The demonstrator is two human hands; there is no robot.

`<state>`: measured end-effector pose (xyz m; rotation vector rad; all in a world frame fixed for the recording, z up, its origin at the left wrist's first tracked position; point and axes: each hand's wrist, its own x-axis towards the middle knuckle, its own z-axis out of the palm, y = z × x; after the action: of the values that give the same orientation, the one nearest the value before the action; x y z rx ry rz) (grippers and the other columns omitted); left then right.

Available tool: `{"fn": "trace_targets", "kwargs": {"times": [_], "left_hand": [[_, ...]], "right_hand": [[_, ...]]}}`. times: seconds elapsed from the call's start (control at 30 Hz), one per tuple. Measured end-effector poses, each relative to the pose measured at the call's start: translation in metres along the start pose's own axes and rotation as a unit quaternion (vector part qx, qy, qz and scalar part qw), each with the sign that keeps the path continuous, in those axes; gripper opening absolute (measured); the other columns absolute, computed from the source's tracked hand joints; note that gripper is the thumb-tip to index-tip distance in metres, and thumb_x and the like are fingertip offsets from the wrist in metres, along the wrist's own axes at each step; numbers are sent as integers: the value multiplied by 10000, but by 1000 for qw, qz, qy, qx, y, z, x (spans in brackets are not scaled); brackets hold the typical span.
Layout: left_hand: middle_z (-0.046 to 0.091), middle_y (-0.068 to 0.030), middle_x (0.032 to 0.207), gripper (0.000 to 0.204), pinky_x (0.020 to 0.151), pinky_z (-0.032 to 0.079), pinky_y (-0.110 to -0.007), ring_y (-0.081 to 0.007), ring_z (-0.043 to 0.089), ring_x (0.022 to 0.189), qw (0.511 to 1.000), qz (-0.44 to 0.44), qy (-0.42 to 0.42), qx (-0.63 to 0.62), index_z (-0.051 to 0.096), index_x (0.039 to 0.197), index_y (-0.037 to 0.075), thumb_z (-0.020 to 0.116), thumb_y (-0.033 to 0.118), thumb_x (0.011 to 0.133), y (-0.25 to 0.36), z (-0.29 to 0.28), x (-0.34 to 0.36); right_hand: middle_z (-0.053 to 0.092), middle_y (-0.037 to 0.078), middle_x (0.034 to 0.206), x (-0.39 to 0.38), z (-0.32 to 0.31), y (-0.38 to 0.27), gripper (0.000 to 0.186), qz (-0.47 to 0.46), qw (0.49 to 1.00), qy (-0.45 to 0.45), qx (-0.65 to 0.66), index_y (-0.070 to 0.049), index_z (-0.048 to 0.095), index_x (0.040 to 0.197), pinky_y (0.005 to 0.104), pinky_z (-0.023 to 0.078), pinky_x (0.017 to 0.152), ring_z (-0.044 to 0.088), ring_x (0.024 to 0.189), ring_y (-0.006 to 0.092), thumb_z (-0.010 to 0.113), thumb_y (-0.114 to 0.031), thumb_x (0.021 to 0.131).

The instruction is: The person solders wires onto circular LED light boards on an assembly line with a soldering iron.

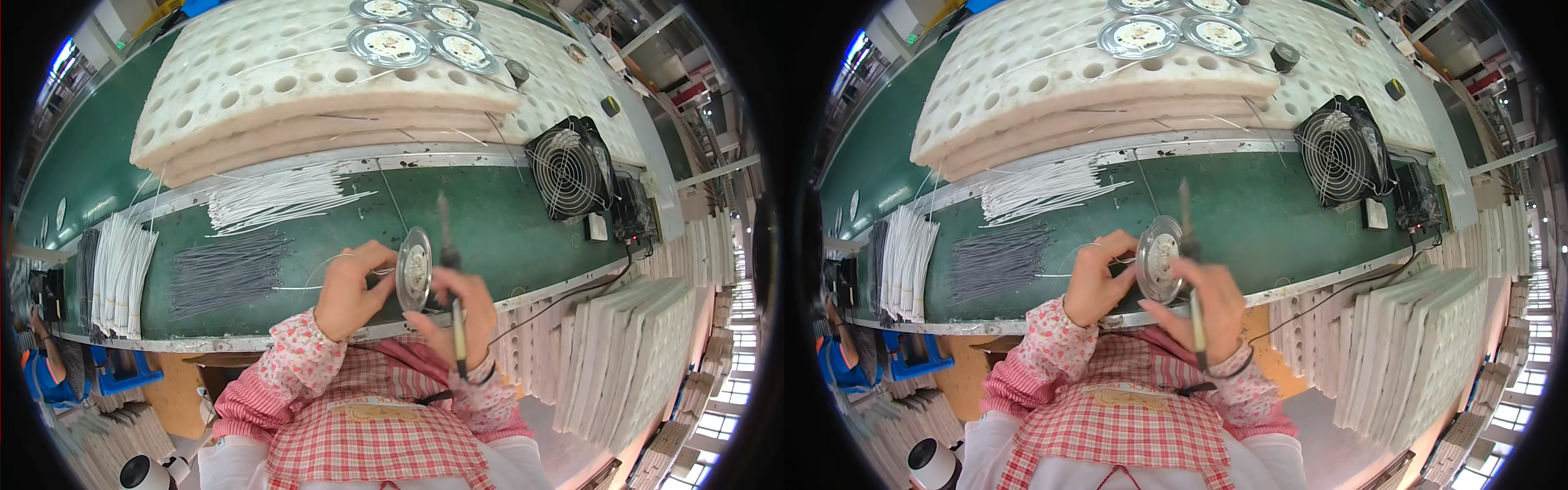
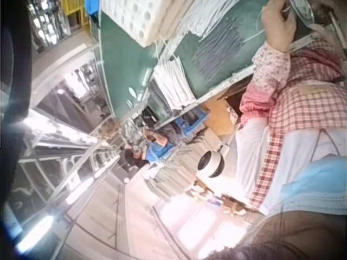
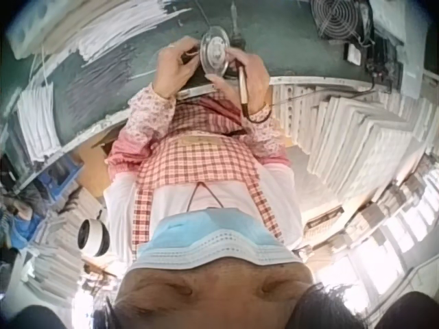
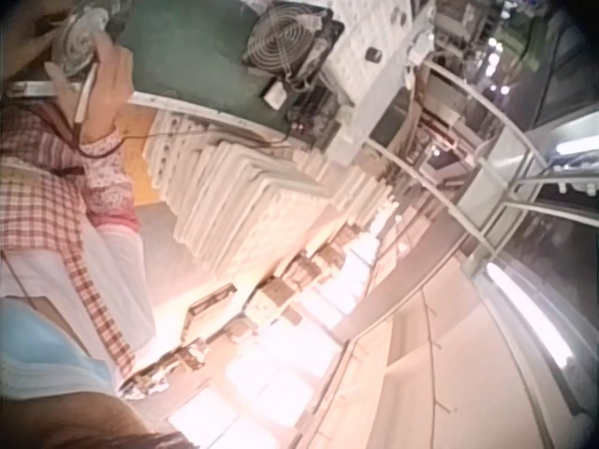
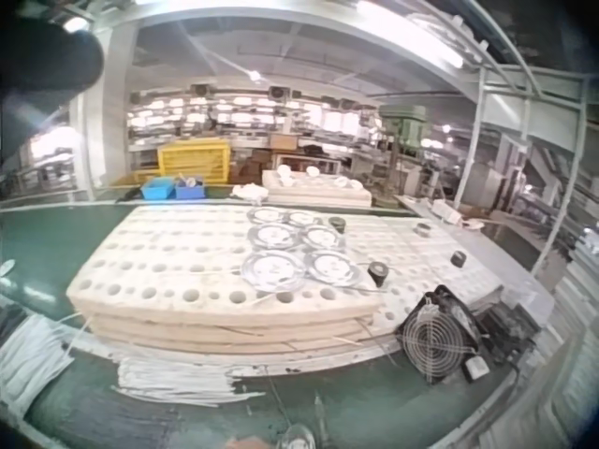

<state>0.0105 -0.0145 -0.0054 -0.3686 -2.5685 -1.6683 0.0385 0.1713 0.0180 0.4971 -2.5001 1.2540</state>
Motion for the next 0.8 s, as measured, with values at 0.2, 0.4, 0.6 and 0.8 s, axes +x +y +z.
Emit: {"fn": "trace_targets", "kwargs": {"times": [0.2, 0.4, 0.6, 0.8], "left_hand": [[655, -115, 872, 211, 683, 491, -301, -226, 670, 784, 994, -60, -42, -86, 684, 1032, 17, 671, -13, 824, -11, -5, 3], [666, -86, 854, 186, 735, 508, -279, -159, 659, 804, 990, -86, -37, -106, 688, 1052, 1, 650, -13, 871, -11, -2, 1], [728, -133, 919, 261, 710, 528, -312, -173, 689, 797, 928, -232, -58, -286, 713, 1043, 23, 653, 250, 930, -2, -11, 11], [702, -141, 748, 353, 600, 502, -380, -303, 675, 656, 981, -186, -61, 8, 717, 915, 18, 782, 340, 787, 6, 4, 19]], "right_hand": [[440, 158, 1444, 26, 6, 51, 1156, 25, 969, -186, 161, -6, 312, 1477, 378, 389, 1092, 479, 1311, 272, 972, -268, 564], [470, 172, 1383, 19, 19, 48, 1121, 40, 972, -145, 179, -26, 319, 1478, 393, 411, 1064, 500, 1271, 304, 964, -253, 589], [492, 208, 1305, 13, 23, 35, 1084, 40, 988, -85, 123, -27, 347, 1472, 424, 446, 1006, 524, 1187, 369, 949, -278, 606], [489, 236, 1286, -1, 27, 24, 1041, -3, 999, -38, -9, -17, 364, 1468, 463, 463, 954, 520, 1141, 408, 929, -268, 631]]}}
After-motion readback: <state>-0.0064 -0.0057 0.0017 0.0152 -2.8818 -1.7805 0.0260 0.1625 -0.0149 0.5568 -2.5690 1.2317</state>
